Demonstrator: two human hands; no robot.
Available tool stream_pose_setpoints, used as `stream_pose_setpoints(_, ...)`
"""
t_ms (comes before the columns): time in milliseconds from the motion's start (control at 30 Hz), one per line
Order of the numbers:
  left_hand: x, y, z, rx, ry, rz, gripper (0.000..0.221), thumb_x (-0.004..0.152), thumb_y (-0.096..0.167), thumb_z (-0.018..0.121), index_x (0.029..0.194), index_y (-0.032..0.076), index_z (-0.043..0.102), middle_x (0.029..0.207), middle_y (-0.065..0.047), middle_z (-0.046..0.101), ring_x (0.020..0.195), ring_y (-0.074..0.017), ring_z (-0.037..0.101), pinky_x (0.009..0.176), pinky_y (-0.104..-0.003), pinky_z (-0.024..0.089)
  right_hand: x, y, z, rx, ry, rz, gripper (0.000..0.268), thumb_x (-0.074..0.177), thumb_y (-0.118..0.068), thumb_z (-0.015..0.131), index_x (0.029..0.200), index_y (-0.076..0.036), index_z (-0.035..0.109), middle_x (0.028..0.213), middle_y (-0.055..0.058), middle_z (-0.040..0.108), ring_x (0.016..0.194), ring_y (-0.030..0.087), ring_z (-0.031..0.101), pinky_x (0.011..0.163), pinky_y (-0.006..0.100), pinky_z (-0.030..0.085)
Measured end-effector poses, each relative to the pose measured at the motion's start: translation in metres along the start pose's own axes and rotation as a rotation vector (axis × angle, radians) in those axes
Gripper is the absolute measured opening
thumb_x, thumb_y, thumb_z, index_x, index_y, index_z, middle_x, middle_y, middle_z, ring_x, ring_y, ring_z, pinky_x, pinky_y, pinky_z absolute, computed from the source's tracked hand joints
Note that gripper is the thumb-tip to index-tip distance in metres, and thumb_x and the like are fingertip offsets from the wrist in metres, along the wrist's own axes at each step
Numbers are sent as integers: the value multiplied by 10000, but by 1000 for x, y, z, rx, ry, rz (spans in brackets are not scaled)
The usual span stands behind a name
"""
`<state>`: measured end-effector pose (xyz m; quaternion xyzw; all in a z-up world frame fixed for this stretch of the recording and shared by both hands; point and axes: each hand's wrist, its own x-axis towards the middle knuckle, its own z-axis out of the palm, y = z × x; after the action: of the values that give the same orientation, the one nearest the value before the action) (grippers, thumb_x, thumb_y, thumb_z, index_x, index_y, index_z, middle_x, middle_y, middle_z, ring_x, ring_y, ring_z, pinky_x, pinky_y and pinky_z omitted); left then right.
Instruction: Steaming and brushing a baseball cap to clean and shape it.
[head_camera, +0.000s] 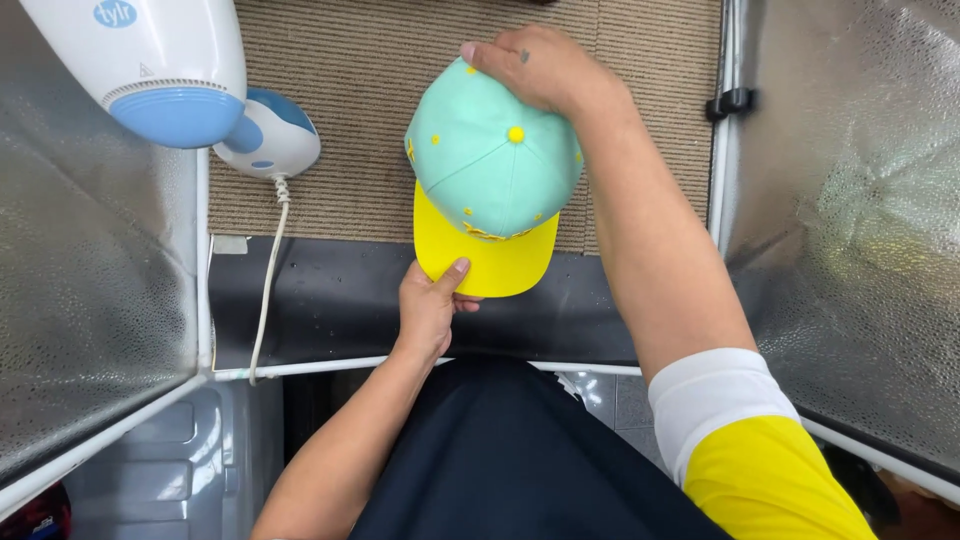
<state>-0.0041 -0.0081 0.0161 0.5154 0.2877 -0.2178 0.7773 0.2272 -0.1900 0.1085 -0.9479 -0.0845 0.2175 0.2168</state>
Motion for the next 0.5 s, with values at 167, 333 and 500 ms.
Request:
stream_pose_setpoints(167, 4, -8, -1, -58, 50, 71, 349, 873, 193, 744, 1164, 67, 598, 1086, -123, 712, 691, -249, 714, 491, -299, 593, 20, 12, 8, -58, 4, -37, 657, 1060, -649, 360, 921, -95, 684, 1088, 216, 693, 1006, 380, 621, 852, 486, 456)
stream_pose_setpoints(333, -7, -3, 0, -2, 100, 0, 353, 888, 179, 720, 1182, 60, 563, 1115, -139, 707, 654, -267, 720, 500, -309, 595, 0, -6, 4, -46, -59, 43, 691, 1016, -669, 320, 1064, -111, 723, 1250, 208, 676, 1143, 396, 602, 940, 486, 447)
stream_pose_setpoints(500, -14, 2, -7, 73, 90, 9, 561, 845, 276, 745, 1248, 95, 400, 1222, -163, 676, 714, -261, 754, 569, -318, 632, 20, 46, 24, 132, 124, 23, 747, 909, -749, 393, 1220, -175, 756, 1306, 150, 684, 1214, 325, 607, 983, 439, 435)
